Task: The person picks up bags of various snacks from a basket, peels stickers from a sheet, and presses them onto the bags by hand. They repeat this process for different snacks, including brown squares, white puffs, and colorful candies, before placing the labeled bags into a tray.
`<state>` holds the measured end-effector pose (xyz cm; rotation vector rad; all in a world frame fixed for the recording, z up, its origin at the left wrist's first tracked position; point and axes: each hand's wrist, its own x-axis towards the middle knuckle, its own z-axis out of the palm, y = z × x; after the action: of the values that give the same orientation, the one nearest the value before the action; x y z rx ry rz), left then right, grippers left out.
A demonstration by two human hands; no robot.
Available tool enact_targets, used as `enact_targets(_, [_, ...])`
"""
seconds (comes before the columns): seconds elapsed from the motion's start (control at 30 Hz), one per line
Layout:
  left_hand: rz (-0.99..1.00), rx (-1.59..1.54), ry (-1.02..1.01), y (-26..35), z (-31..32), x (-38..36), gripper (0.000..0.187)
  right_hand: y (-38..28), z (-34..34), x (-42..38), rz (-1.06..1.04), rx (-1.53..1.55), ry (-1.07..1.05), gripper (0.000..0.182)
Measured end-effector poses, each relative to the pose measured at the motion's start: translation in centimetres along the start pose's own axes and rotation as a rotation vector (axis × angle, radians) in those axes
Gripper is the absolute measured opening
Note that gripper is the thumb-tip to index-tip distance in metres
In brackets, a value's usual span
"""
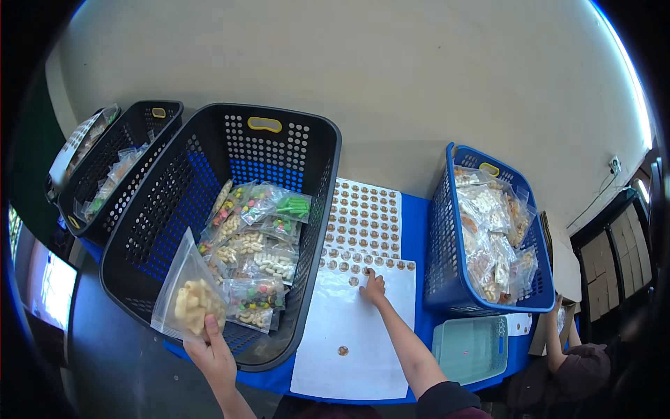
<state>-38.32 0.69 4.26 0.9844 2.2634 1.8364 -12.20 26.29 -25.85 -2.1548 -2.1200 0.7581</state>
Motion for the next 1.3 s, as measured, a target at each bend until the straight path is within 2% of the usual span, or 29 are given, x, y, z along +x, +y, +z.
enact_targets(0.2, [0.023, -0.01, 0.023, 1.2, 0.4, 0.2, 0.033, 0.7, 0.5, -1.4, -0.145, 0.079, 0.191, 0.048])
enact_targets(0.3, [0.065, -0.02, 0.025, 1.0, 0.4, 0.2, 0.031, 0.7, 0.6, -2.2, -0.198, 0.108, 0.287, 0.041])
enact_targets(0.4, [0.11, -0.059, 0.035, 0.9, 0.6, 0.3, 0.03, 1.1, 1.2, -2.4, -0.233, 0.145, 0.359, 0.037])
enact_targets(0.5, [0.101, -0.04, 0.03, 0.7, 0.5, 0.3, 0.03, 1.2, 0.9, -2.7, -0.227, 0.189, 0.343, 0.039])
enact_targets(0.63, [0.108, -0.03, 0.034, 1.8, 0.6, 0.1, 0.03, 1.7, 0.2, -2.6, -0.237, 0.174, 0.218, 0.044])
enact_targets(0.73, [0.044, 0.042, -0.015, 1.9, 0.0, 0.0, 0.03, 1.6, -0.5, -4.2, -0.313, 0.169, 0.216, 0.041])
enact_targets(0.77, [0.134, -0.026, 0.046, 1.5, 0.5, 0.1, 0.03, 2.6, 0.8, -4.0, -0.433, 0.24, 0.281, 0.039])
enact_targets(0.8, [0.107, -0.03, 0.051, 1.5, 0.5, 0.0, 0.03, 3.8, 2.2, -3.8, -0.553, 0.304, 0.35, 0.038])
enact_targets(0.87, [0.092, 0.053, -0.054, 0.8, -0.2, 0.0, 0.039, 3.5, 1.4, -7.5, -0.365, 0.48, 0.197, 0.033])
enact_targets(0.93, [0.14, -0.063, -0.001, 1.4, 0.3, -0.2, 0.032, 3.6, 1.9, -12.0, -0.357, 0.58, 0.169, 0.024])
enact_targets(0.97, [0.097, -0.01, -0.104, -0.3, -0.3, 0.0, 0.039, 3.5, 1.8, -14.3, -0.339, 0.586, 0.109, 0.018])
enact_targets(1.0, [0.124, 0.035, -0.081, 0.0, -0.3, 0.0, 0.04, 3.4, 1.7, -16.7, -0.319, 0.595, 0.045, 0.013])
enact_targets(1.07, [0.147, -0.03, -0.079, -1.3, -0.2, 0.3, 0.041, 3.5, 1.8, -20.9, -0.248, 0.824, -0.121, 0.008])
enact_targets(1.13, [0.089, -0.187, -0.113, -3.2, -0.3, 1.4, 0.044, 3.8, 1.6, -24.4, -0.225, 0.891, -0.174, 0.011])
enact_targets(1.17, [0.025, -0.201, -0.174, -3.1, -0.8, 1.7, 0.045, 4.3, 2.0, -25.9, -0.156, 0.999, -0.204, 0.012])
enact_targets(1.2, [-0.046, -0.344, -0.322, -3.4, -1.1, 3.4, 0.049, 4.8, 2.1, -27.4, -0.089, 1.105, -0.239, 0.014])
enact_targets(1.23, [-0.21, -0.414, -0.273, -3.7, -1.2, 3.3, 0.051, 5.2, 2.0, -28.8, -0.056, 1.195, -0.204, 0.017])
enact_targets(1.27, [-0.374, -0.474, -0.216, -1.3, -1.1, 2.8, 0.053, 6.1, 3.1, -29.7, 0.007, 1.274, -0.166, 0.017])
enact_targets(1.3, [-0.371, -0.587, -0.302, -0.5, -1.0, 2.4, 0.055, 7.2, 4.8, -30.4, 0.067, 1.351, -0.128, 0.018])
